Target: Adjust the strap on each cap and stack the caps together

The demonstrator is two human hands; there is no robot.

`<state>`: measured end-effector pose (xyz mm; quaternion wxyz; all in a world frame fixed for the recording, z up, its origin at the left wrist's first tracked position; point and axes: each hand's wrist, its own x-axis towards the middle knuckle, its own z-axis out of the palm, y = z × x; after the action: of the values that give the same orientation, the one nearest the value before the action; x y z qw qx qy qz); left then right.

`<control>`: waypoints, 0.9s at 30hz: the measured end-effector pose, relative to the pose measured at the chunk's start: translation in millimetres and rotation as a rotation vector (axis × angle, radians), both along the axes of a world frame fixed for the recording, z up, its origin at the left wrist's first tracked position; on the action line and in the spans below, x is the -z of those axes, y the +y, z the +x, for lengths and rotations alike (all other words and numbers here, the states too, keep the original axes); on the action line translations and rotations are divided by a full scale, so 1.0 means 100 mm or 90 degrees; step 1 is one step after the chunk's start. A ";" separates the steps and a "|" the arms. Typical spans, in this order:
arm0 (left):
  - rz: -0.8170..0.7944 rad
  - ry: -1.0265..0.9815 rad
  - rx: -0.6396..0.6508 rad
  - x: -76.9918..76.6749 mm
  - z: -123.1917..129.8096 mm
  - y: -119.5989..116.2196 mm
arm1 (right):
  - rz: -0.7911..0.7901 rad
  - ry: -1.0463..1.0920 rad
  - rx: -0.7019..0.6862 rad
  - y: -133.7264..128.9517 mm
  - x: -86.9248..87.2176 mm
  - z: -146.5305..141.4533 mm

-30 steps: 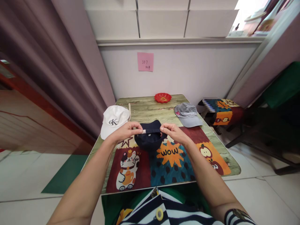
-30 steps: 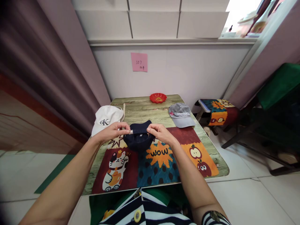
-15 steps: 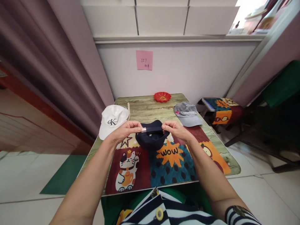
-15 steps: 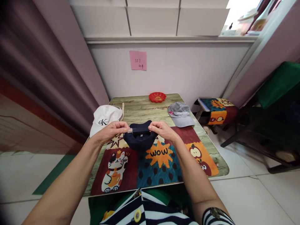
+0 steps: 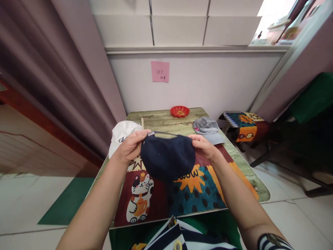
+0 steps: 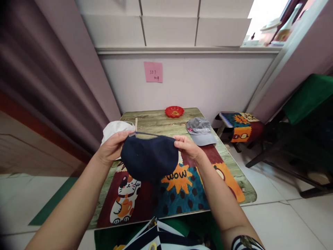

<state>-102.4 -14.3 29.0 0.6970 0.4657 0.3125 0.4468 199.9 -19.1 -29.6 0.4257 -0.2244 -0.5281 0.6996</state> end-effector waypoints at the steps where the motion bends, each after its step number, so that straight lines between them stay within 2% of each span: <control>1: -0.005 -0.039 -0.047 0.01 0.05 -0.01 | -0.026 0.059 0.043 0.00 -0.03 -0.08; 3: -0.023 -0.108 -0.122 0.09 0.19 -0.06 | -0.092 0.143 0.117 0.02 -0.07 -0.25; 5: -0.044 -0.155 -0.158 0.27 0.35 -0.17 | -0.168 0.183 0.147 0.06 -0.04 -0.40; 9: -0.093 -0.202 -0.166 0.68 0.57 -0.39 | -0.294 0.195 0.142 0.13 0.15 -0.55; 11: -0.115 -0.202 -0.167 0.80 0.58 -0.43 | -0.343 0.207 0.147 0.10 0.27 -0.56; 13: -0.128 -0.210 -0.168 0.84 0.54 -0.41 | -0.380 0.229 0.141 0.00 0.39 -0.55; 15: -0.130 -0.227 -0.172 0.80 0.49 -0.33 | -0.406 0.246 0.113 -0.17 0.51 -0.57; 18: -0.119 -0.256 -0.193 0.73 0.44 -0.20 | -0.464 0.248 0.046 -0.55 0.70 -0.64; 20: -0.098 -0.282 -0.219 0.74 0.42 -0.11 | -0.508 0.267 0.005 -0.80 0.80 -0.72; 21: -0.083 -0.292 -0.232 0.76 0.42 -0.07 | -0.519 0.291 0.015 -0.90 0.83 -0.75; 24: -0.065 -0.284 -0.247 0.90 0.46 0.00 | -0.523 0.349 0.166 -1.04 0.84 -0.80; 27: -0.126 -0.282 -0.228 1.08 0.55 0.01 | -0.486 0.341 0.269 -0.89 0.71 -0.67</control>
<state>-47.0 -13.4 -78.5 0.7002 0.2247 0.2721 0.6206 132.6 -107.6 -100.7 0.5660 -0.2790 -0.0505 0.7741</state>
